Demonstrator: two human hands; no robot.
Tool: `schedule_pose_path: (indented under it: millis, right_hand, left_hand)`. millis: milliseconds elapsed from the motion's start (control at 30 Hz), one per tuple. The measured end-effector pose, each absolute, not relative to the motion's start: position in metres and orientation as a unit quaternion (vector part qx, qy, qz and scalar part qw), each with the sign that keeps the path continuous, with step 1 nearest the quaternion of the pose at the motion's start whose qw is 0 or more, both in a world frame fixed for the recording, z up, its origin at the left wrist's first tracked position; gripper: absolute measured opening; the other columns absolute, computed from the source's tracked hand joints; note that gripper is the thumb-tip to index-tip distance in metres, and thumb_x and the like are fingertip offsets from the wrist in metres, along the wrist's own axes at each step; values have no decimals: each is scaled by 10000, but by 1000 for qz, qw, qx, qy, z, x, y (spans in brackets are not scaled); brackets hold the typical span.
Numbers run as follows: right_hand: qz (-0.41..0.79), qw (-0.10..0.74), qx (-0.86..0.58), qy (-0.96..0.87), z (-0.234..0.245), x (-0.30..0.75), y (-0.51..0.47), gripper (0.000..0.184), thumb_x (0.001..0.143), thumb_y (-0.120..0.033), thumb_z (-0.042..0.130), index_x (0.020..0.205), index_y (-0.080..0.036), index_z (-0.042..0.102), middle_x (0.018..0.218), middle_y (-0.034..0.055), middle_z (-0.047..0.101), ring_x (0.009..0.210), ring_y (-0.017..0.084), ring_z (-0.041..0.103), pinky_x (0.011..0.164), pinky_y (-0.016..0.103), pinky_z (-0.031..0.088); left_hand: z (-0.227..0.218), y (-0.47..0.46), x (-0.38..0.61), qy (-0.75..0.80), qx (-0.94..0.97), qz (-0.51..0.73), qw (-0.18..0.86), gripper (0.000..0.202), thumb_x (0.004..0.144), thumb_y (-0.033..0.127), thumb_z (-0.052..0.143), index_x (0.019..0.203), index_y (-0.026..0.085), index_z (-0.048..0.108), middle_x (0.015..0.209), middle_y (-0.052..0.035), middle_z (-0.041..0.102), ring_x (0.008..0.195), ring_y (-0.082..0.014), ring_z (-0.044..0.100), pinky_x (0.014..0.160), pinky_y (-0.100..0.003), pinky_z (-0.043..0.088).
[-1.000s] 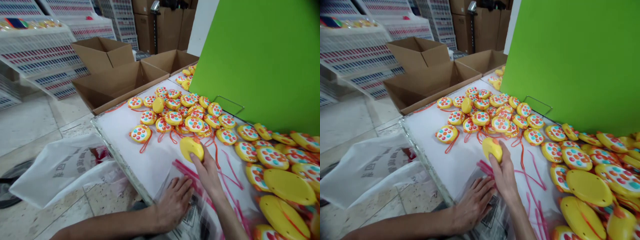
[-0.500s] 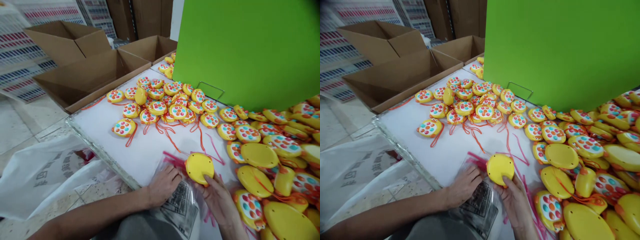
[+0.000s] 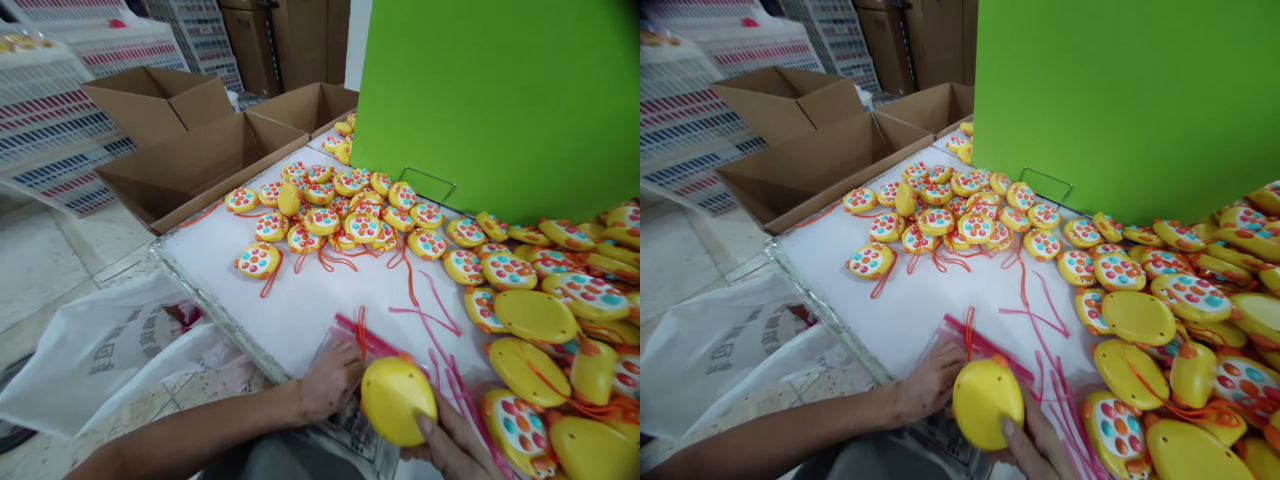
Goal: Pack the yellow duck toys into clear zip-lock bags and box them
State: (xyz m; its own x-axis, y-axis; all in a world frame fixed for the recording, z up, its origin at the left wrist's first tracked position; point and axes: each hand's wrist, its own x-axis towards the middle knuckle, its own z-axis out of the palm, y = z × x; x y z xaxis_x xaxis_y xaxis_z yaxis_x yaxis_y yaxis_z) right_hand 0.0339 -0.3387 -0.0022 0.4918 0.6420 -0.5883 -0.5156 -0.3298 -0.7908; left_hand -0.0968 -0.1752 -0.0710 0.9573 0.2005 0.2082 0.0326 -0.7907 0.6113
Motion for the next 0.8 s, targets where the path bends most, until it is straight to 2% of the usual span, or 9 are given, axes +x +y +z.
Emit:
schedule_pose_path:
  millis: [133,267,367,467,567,633,700,733,800]
  right_hand:
    - [448,584,-670,-94,-15,32,-320,470,742,-463,631,1171,-290,542,978,37,651,632,170,634,616,331,555]
    - [343,435,-776,-302,-28,28,-317,506,809,-437,543,1267,-235,462,959,75,670,698,202,645,668,334,546]
    - [283,358,-812,-364,-32,22,-323,505,878,-445,411,1321,-202,392,973,97,683,705,211,666,667,340,546]
    - [230,324,-837,-376,-32,20,-328,515,918,-426,330,1370,-181,306,1018,104,684,760,210,687,658,312,553]
    - [187,301,-820,-450,-34,24,-328,501,925,-371,346,1383,-177,280,1089,102,666,878,192,680,688,262,559]
    - [150,288,-802,-502,-33,28,-326,475,931,-327,346,1377,-175,286,1123,100,651,946,177,658,729,244,552]
    - [125,267,-795,-530,-30,30,-323,419,939,-293,329,1342,-179,343,1112,90,656,959,160,652,749,231,545]
    - [126,250,-793,-541,-28,31,-321,373,943,-287,321,1291,-188,413,1061,75,676,918,152,666,725,222,549]
    - [140,201,-786,-568,-23,31,-317,315,947,-311,306,1057,-225,588,860,30,704,743,151,692,596,221,554]
  left_hand:
    - [-68,-185,-98,35,956,142,255,177,909,187,416,845,155,577,905,-65,615,899,-180,522,843,-313,376]
    - [-56,-187,-105,57,954,176,235,217,914,241,434,788,149,585,800,-52,619,814,-175,525,799,-321,383]
    - [-37,-174,-113,83,934,199,287,243,909,289,456,770,146,596,765,-53,615,784,-171,515,787,-320,397]
    - [-20,-157,-119,195,888,213,359,178,893,267,475,931,147,600,869,-71,633,847,-177,533,787,-303,423]
    - [-15,-146,-117,306,813,123,480,195,870,265,481,984,157,596,853,-40,651,770,-152,576,684,-243,446]
    - [-16,-145,-111,316,765,61,558,168,852,218,462,874,147,613,752,-14,645,686,-134,581,623,-215,436]
    - [-18,-147,-104,312,729,58,606,167,835,178,443,797,133,599,712,-13,630,670,-130,581,612,-207,430]
    - [-19,-149,-101,314,713,67,623,156,832,178,444,793,132,588,717,-16,627,679,-133,585,615,-207,431]
    - [-19,-154,-98,315,681,73,657,138,839,217,455,795,140,560,741,-24,628,699,-141,599,623,-212,438]
